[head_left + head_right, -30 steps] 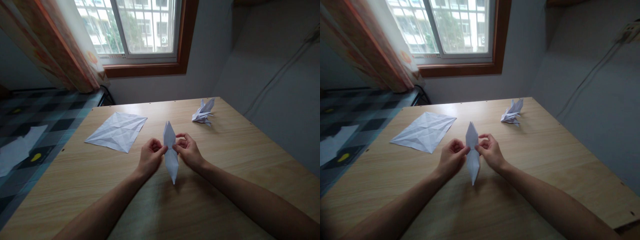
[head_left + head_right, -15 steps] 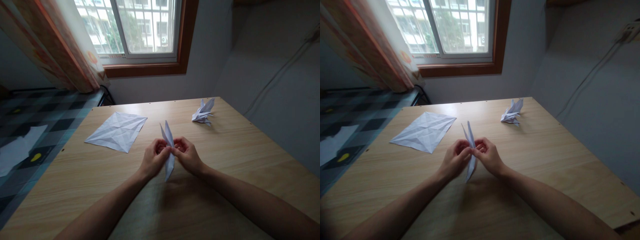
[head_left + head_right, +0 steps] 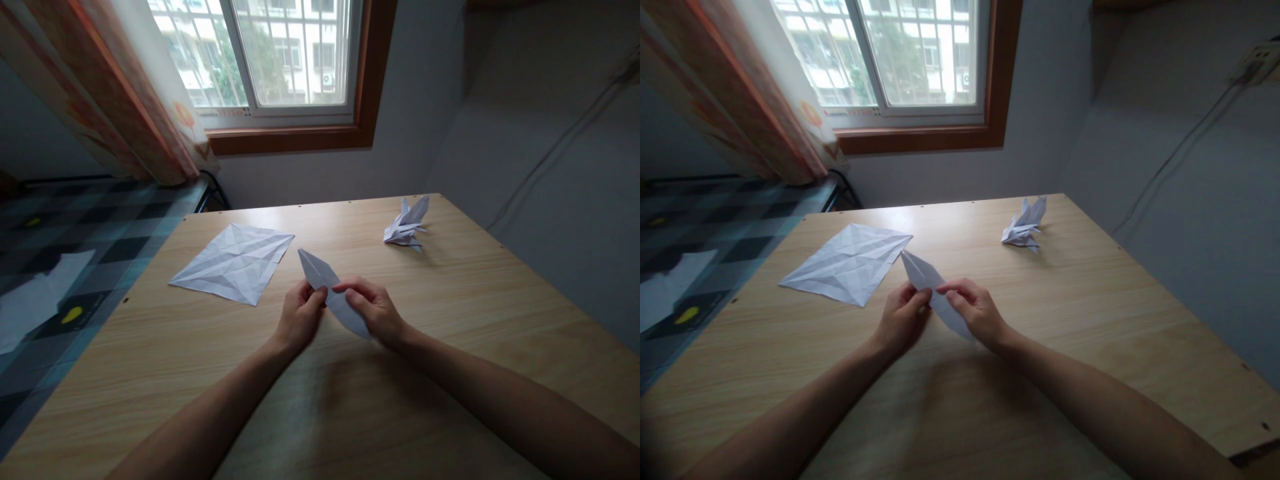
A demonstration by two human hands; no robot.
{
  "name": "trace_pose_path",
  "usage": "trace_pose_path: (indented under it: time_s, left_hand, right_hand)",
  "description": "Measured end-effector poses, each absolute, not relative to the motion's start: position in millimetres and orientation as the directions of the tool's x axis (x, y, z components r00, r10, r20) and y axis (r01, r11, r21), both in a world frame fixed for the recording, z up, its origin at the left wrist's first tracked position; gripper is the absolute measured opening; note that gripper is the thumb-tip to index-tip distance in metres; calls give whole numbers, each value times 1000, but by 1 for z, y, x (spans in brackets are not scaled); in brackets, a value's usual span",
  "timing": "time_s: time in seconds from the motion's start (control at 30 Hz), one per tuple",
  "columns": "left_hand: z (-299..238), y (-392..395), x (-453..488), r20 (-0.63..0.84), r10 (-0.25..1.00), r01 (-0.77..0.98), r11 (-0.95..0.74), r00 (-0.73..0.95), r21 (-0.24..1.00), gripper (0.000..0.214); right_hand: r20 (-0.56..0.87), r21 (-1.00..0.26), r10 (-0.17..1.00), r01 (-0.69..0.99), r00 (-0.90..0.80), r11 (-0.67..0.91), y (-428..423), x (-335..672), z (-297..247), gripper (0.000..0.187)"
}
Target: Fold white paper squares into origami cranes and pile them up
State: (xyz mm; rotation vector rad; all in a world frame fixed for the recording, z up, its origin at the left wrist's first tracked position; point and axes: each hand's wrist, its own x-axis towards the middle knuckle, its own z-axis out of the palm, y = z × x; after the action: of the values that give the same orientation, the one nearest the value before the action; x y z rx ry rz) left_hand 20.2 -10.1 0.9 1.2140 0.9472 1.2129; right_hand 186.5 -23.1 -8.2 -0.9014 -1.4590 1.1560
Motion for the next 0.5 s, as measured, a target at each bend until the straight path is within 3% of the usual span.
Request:
trace_pose_path:
  time_s: [0.17,0.33,0.5]
  left_hand:
    - [4,-10,22,-1,987,-301,50,159,952,43]
    - [8,-10,20,-21,979,-268,76,202,961,51]
    - [6,-10,17,-20,984,-240,64,179,969,69]
  right_hand:
    - [185,-978,974,-116,-131,171,-21,185,-9,16]
    - [163,-978,972,-155,-168,137,-21,186,-8,18]
    - [240,-965,954,-154,-177,214,-16,191,-12,21]
